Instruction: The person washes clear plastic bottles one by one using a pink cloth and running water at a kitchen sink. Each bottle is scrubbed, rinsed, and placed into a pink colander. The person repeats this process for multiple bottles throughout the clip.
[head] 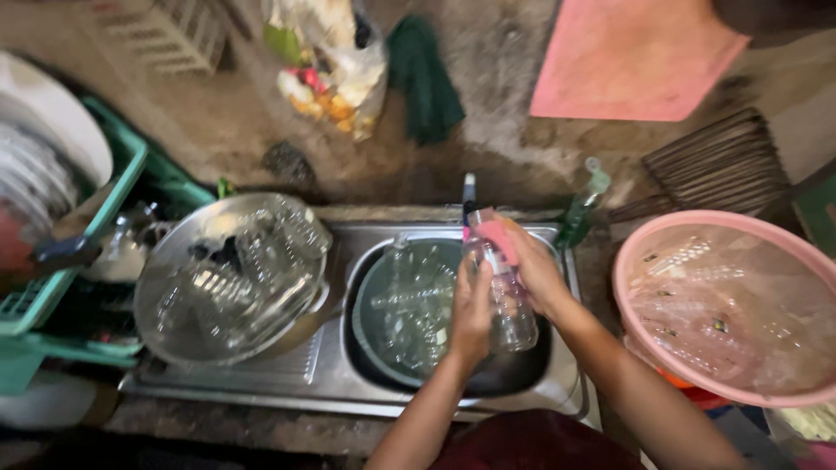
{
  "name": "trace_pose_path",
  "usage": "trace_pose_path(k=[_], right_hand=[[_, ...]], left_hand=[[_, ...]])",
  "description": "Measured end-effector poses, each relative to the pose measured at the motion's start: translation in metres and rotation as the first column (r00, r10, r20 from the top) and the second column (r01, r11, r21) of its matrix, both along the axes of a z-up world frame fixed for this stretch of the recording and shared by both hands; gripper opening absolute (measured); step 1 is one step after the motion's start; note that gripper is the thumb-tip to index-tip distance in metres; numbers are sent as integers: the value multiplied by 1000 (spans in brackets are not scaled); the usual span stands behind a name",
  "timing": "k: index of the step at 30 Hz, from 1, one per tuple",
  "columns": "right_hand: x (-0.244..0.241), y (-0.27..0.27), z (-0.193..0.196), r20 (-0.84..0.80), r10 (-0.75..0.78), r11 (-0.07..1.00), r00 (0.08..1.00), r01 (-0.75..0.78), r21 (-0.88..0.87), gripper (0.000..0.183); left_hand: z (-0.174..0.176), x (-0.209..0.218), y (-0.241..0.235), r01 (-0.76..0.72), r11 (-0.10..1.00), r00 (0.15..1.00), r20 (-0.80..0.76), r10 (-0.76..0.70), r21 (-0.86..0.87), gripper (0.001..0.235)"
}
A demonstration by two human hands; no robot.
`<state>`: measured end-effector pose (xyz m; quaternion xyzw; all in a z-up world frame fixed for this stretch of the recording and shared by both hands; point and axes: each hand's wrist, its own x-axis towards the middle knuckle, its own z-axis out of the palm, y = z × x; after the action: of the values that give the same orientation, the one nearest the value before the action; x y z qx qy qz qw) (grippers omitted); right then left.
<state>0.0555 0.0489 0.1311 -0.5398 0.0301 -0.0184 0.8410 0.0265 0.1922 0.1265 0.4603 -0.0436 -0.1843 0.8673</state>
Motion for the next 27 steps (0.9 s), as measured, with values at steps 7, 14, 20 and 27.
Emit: trace_pose_path(k=[7, 14, 20, 27], right_hand=[[-42, 30, -27, -313, -60, 882, 948, -97, -461, 58], [-46, 39, -42, -97, -57, 931, 994, 18, -364, 22], [-46, 37, -70, -183, -105, 942, 977, 38, -335, 20], [-47, 36, -76, -301, -87, 955, 950, -6, -295, 23]], left_hand=[[-13, 38, 12, -352, 859, 917, -46, 395, 372, 74], [-58, 72, 61, -213, 818, 922, -167, 349, 534, 84], [-168, 92, 106, -135, 480, 990, 140, 26, 867, 88], [-194, 83, 98, -183, 368, 982, 151, 115, 912, 95]])
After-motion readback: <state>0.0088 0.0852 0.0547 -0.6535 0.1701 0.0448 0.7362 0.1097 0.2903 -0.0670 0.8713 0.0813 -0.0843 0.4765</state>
